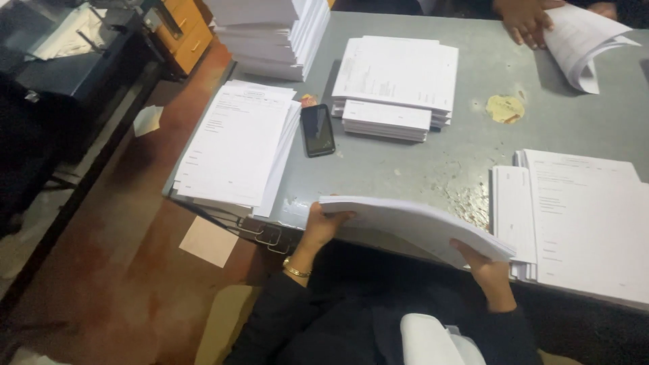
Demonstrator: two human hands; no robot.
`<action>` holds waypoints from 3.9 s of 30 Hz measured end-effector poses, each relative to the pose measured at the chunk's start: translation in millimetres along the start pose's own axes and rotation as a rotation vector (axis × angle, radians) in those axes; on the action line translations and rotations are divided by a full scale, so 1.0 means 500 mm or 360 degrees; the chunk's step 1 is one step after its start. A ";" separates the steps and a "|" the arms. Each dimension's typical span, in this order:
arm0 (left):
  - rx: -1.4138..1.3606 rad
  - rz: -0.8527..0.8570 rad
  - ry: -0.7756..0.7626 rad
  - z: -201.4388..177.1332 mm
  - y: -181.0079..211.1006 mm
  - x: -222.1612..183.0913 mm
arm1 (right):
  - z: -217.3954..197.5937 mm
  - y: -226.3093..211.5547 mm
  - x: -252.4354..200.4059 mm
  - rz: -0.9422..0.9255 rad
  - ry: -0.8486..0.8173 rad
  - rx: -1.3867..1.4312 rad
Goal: Sorting and organizing stacks of printed documents on a production table.
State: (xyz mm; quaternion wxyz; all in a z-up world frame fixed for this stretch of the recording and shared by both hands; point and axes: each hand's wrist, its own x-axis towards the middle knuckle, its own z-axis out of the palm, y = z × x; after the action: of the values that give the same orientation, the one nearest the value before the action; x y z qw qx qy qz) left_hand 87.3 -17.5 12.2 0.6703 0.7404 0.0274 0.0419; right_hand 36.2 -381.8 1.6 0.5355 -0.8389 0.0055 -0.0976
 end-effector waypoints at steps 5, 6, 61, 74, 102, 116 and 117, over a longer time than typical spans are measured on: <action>-0.0014 0.0373 0.0070 0.006 0.043 0.008 | 0.003 -0.106 0.014 0.0589 0.0259 0.0415; -0.0015 0.0368 0.0076 0.004 0.043 0.008 | 0.004 -0.098 0.013 0.0591 0.0253 0.0411; -0.0010 -0.0974 -0.0518 -0.107 0.015 -0.071 | 0.068 -0.158 -0.016 0.1406 -0.0162 0.0632; -0.1918 -0.0534 -0.0840 -0.113 -0.041 -0.039 | 0.037 -0.446 0.010 0.1498 -0.0145 0.0165; -0.0919 -0.0484 0.0101 0.156 -0.026 0.191 | 0.148 -0.158 0.341 0.0929 -0.0074 0.0699; -0.0639 -0.0579 0.0061 0.152 -0.017 0.199 | 0.112 -0.479 0.284 0.0160 -0.0349 -0.0650; -0.0627 -0.0573 0.0039 0.149 -0.027 0.194 | 0.137 -0.455 0.307 0.0168 -0.0327 -0.0642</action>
State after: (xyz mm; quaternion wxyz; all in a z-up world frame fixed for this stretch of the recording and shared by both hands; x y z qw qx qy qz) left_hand 191.2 -80.8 -6.0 0.7978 0.5782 0.1581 -0.0645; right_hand 176.6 -240.7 202.7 0.3591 -0.9330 0.0143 0.0195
